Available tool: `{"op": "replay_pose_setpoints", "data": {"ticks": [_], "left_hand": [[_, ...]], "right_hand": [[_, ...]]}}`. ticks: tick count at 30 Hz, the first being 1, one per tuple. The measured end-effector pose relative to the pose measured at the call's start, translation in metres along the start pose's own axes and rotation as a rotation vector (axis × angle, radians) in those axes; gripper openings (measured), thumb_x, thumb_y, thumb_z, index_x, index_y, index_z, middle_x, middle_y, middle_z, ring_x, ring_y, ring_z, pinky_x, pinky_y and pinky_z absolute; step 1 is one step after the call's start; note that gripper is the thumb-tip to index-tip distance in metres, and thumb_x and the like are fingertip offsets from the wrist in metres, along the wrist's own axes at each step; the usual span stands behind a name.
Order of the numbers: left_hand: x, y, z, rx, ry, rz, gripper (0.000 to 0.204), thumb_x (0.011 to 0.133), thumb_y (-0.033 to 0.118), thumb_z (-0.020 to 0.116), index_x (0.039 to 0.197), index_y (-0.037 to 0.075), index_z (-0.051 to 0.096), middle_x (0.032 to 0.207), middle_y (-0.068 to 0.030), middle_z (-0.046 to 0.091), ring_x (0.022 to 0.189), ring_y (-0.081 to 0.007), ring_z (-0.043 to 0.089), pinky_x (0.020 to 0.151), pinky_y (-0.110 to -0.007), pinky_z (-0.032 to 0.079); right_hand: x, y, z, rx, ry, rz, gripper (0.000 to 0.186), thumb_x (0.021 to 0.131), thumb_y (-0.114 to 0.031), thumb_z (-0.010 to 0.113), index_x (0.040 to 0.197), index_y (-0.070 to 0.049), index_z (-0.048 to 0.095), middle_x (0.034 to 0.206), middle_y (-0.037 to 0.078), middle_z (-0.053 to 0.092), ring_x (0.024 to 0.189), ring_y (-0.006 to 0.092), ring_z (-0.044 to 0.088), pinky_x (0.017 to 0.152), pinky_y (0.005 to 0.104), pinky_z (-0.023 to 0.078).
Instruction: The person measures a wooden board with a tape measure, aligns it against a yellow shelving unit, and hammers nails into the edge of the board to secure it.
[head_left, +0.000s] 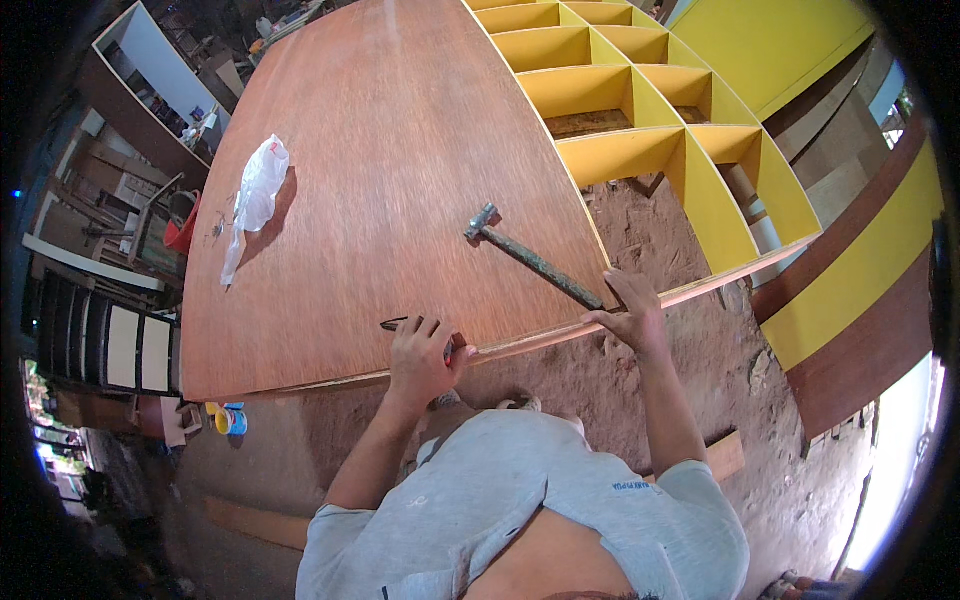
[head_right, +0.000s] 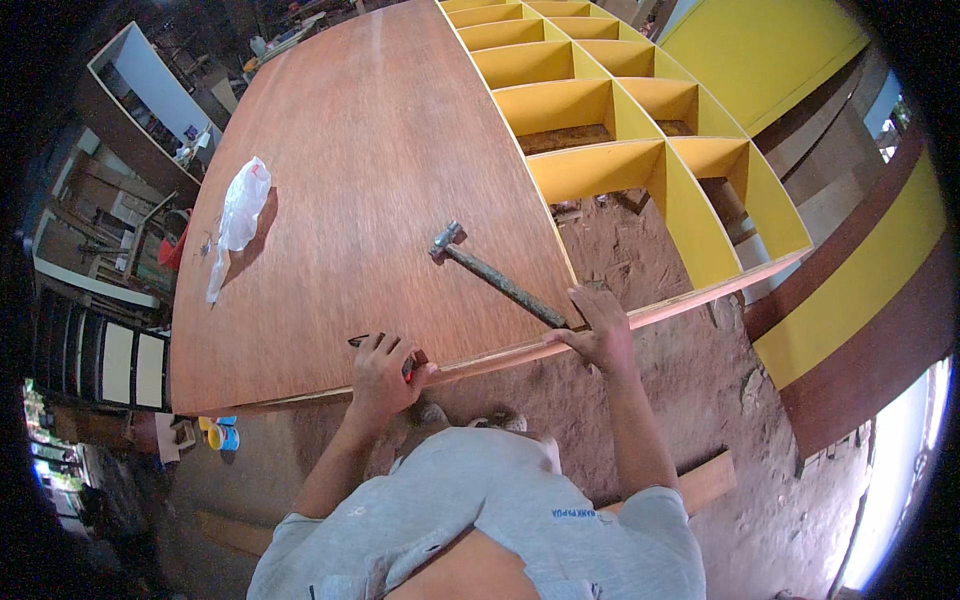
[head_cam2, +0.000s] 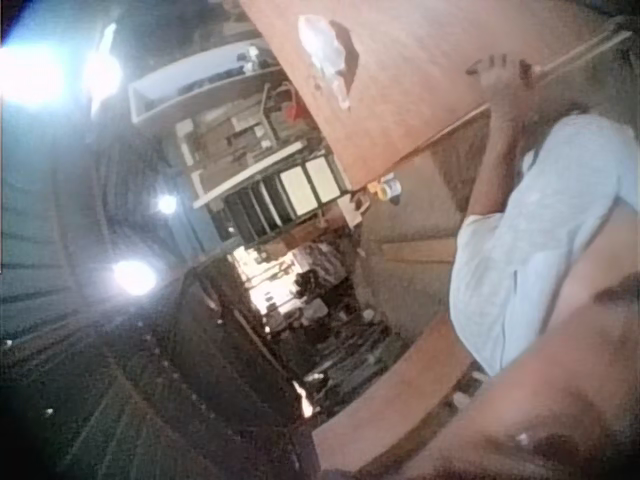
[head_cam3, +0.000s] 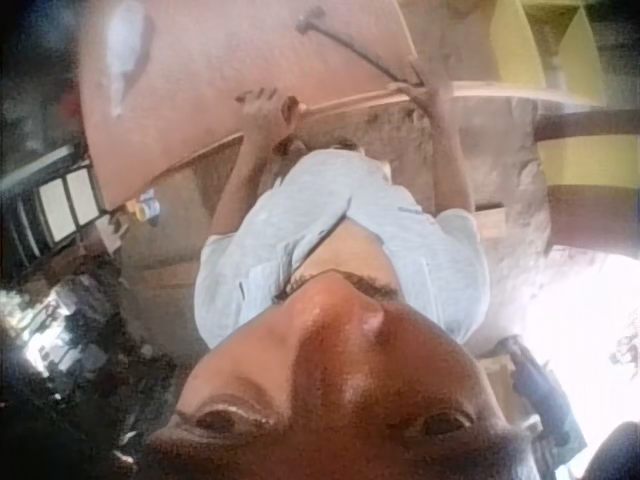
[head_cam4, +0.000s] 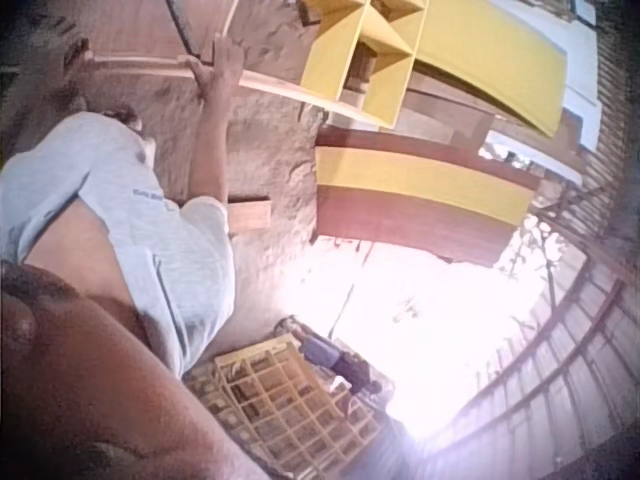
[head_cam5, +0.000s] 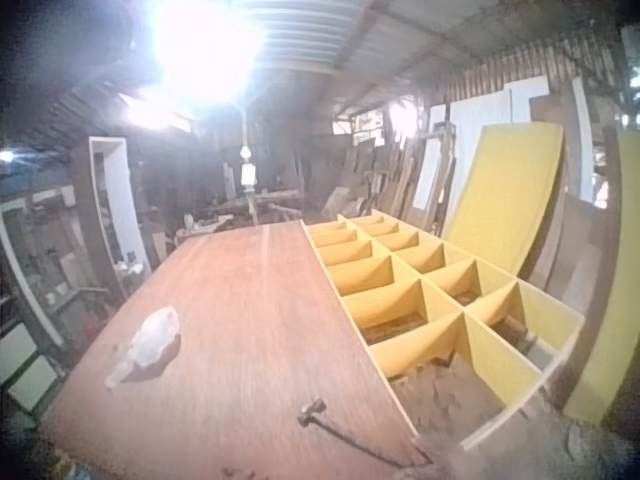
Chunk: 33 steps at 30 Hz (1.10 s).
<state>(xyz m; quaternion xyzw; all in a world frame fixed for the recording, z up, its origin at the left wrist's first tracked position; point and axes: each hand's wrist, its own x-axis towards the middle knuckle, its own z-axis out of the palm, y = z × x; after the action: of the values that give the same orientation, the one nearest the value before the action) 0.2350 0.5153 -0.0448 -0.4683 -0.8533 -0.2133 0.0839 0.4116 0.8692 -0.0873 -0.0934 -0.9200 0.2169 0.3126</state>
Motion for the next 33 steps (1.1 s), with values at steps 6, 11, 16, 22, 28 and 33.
{"op": "replay_pose_setpoints", "data": {"ticks": [6,11,16,22,28,33], "left_hand": [[-0.015,0.000,0.000,-0.018,0.009,-0.051,0.030,0.085,0.034,0.088,0.095,0.011,0.072,0.095,-0.0096,0.068,0.096,-0.0354,0.065,0.087,-0.050,0.052],[-0.008,-0.004,0.012,-0.090,0.104,-0.023,0.029,0.085,0.036,0.087,0.090,0.012,0.070,0.092,-0.0090,0.065,0.096,-0.0347,0.063,0.086,-0.050,0.052],[-0.006,-0.003,0.009,-0.049,0.064,-0.066,0.032,0.085,0.036,0.087,0.095,0.011,0.070,0.100,-0.0096,0.064,0.101,-0.0323,0.063,0.087,-0.049,0.052],[-0.025,0.001,0.011,-0.013,0.126,-0.082,0.030,0.087,0.034,0.086,0.096,0.010,0.069,0.100,-0.0096,0.064,0.100,-0.0306,0.064,0.084,-0.048,0.053],[-0.034,0.012,-0.001,-0.104,0.277,-0.127,0.029,0.087,0.030,0.085,0.095,0.009,0.068,0.095,-0.0109,0.064,0.093,-0.0338,0.065,0.077,-0.048,0.055],[-0.065,0.024,-0.014,-0.275,0.167,-0.234,0.028,0.086,0.027,0.083,0.098,0.006,0.069,0.091,-0.0144,0.065,0.086,-0.0346,0.067,0.075,-0.048,0.055]], "right_hand": [[0.000,0.002,0.006,0.082,-0.044,-0.022,0.084,0.060,-0.038,0.103,0.128,0.001,0.074,0.128,0.020,0.075,0.121,0.0401,0.069,0.104,0.0500,0.057],[-0.011,0.013,0.009,0.045,-0.026,0.064,0.084,0.061,-0.036,0.103,0.131,0.001,0.074,0.131,0.021,0.074,0.124,0.0383,0.070,0.108,0.0482,0.056],[-0.001,0.021,0.011,-0.032,-0.001,-0.037,0.082,0.062,-0.035,0.104,0.131,-0.001,0.075,0.128,0.020,0.075,0.122,0.0367,0.071,0.105,0.0467,0.058],[-0.023,0.014,0.020,-0.021,-0.018,0.219,0.078,0.068,-0.036,0.103,0.133,-0.003,0.075,0.121,0.017,0.076,0.116,0.0330,0.073,0.100,0.0417,0.060],[-0.014,-0.009,0.005,0.383,0.165,0.346,0.071,0.076,-0.013,0.101,0.140,-0.002,0.071,0.135,0.013,0.075,0.122,0.0276,0.070,0.107,0.0412,0.057],[0.000,-0.038,-0.006,0.322,0.113,0.523,0.058,0.086,-0.014,0.095,0.138,-0.001,0.073,0.127,0.014,0.077,0.117,0.0244,0.072,0.103,0.0383,0.057]]}}
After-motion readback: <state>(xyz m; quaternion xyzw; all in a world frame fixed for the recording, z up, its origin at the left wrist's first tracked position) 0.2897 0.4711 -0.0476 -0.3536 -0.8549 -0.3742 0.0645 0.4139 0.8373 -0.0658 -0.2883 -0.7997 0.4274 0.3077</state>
